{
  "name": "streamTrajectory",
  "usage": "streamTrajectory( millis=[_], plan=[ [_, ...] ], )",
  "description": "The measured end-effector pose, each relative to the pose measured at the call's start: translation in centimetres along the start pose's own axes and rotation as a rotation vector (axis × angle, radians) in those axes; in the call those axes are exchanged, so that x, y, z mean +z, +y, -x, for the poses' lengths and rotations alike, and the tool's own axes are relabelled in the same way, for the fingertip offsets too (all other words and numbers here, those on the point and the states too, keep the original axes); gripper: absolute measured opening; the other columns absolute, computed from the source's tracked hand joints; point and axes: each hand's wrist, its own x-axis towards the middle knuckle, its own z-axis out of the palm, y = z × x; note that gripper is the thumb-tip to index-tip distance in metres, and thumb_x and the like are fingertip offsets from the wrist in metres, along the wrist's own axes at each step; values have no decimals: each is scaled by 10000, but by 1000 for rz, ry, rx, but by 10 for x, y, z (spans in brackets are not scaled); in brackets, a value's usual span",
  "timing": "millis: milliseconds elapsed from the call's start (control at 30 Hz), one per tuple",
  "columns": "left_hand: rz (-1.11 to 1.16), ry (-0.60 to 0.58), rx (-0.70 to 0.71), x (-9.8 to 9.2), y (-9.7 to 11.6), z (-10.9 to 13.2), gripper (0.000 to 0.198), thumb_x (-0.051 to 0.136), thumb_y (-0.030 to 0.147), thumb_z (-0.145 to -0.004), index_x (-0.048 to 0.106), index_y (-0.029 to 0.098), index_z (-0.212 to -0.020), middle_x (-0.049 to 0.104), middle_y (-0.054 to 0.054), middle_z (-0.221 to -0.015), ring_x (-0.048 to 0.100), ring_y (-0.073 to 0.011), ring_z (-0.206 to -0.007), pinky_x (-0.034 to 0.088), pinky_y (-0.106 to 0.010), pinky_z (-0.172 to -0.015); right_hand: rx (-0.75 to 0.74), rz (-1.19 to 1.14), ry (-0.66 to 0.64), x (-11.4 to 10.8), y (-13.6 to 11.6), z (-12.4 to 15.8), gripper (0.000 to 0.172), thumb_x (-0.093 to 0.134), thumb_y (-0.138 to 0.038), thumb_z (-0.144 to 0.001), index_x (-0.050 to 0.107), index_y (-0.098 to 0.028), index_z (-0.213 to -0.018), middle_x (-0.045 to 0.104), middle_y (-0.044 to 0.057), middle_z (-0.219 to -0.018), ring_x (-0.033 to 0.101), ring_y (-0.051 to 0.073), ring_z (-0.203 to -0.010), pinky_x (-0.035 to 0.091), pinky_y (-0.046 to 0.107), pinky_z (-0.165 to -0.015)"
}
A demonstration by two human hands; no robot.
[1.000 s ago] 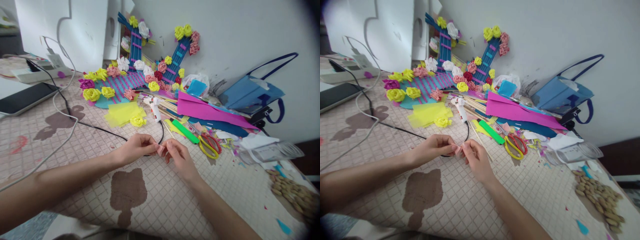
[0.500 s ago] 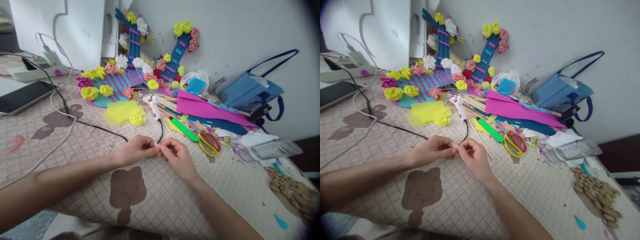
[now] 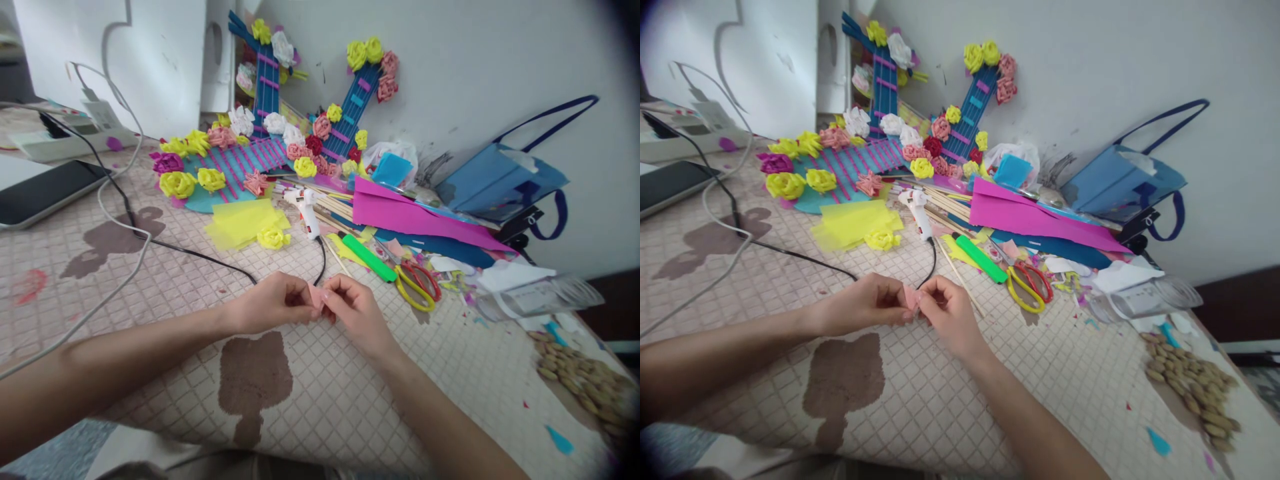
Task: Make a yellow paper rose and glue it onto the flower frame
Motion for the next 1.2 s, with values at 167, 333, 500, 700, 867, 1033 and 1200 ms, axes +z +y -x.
streamTrajectory(
  millis=[167, 333, 500, 700, 867, 1033, 1200],
  plan=[
    [-41, 61, -27, -4, -1, -2, 267, 629, 397, -770, 610, 131, -785, 605, -12, -691, 525, -111, -620, 391, -214, -547, 12, -7, -1, -1, 1, 0, 201, 552, -333, -834, 525, -194, -693, 537, -30, -613, 469, 91, -520, 396, 227, -493],
    [-5, 186, 3, -8, -4, -4, 284, 560, 394, -829, 583, 128, -731, 541, 11, -619, 482, -93, -580, 369, -207, -529, 39, -63, -70, 1, 0, 0, 311, 465, -458, -877, 550, -194, -734, 505, -23, -623, 468, 98, -517, 380, 225, -452],
    [38, 238, -15, -6, -2, -4, 257, 581, 369, -815, 568, 133, -713, 527, 21, -599, 492, -92, -573, 367, -204, -520, 34, 17, -61, 4, 0, -1, 221, 607, -370, -798, 507, -195, -707, 465, -40, -617, 443, 92, -518, 372, 224, -454],
    [14, 200, 2, -5, 2, -4, 251, 598, 380, -798, 586, 130, -823, 594, -7, -700, 523, -104, -622, 396, -214, -547, 22, 68, -89, 5, 0, -1, 188, 559, -312, -812, 476, -200, -687, 446, -54, -582, 437, 95, -503, 358, 231, -461],
    [8, 207, -16, -8, -3, -4, 247, 611, 370, -780, 592, 125, -765, 567, 1, -650, 509, -102, -599, 400, -218, -552, 26, 77, -105, 4, 0, -1, 174, 555, -293, -808, 463, -198, -697, 436, -58, -592, 437, 87, -509, 365, 219, -468],
    [22, 222, -33, -10, -3, -6, 265, 622, 385, -761, 593, 123, -736, 544, 15, -593, 482, -92, -551, 373, -205, -516, 25, 26, -116, 4, 4, -3, 187, 558, -312, -808, 455, -197, -703, 426, -65, -583, 428, 78, -480, 371, 207, -446],
    [10, 247, -36, -16, -2, -8, 267, 636, 383, -734, 610, 118, -725, 629, -28, -684, 507, -98, -579, 396, -208, -546, -71, 203, -157, -12, -3, -7, 158, 512, -310, -836, 505, -191, -732, 499, -41, -624, 480, 91, -529, 399, 210, -485]
  ],
)
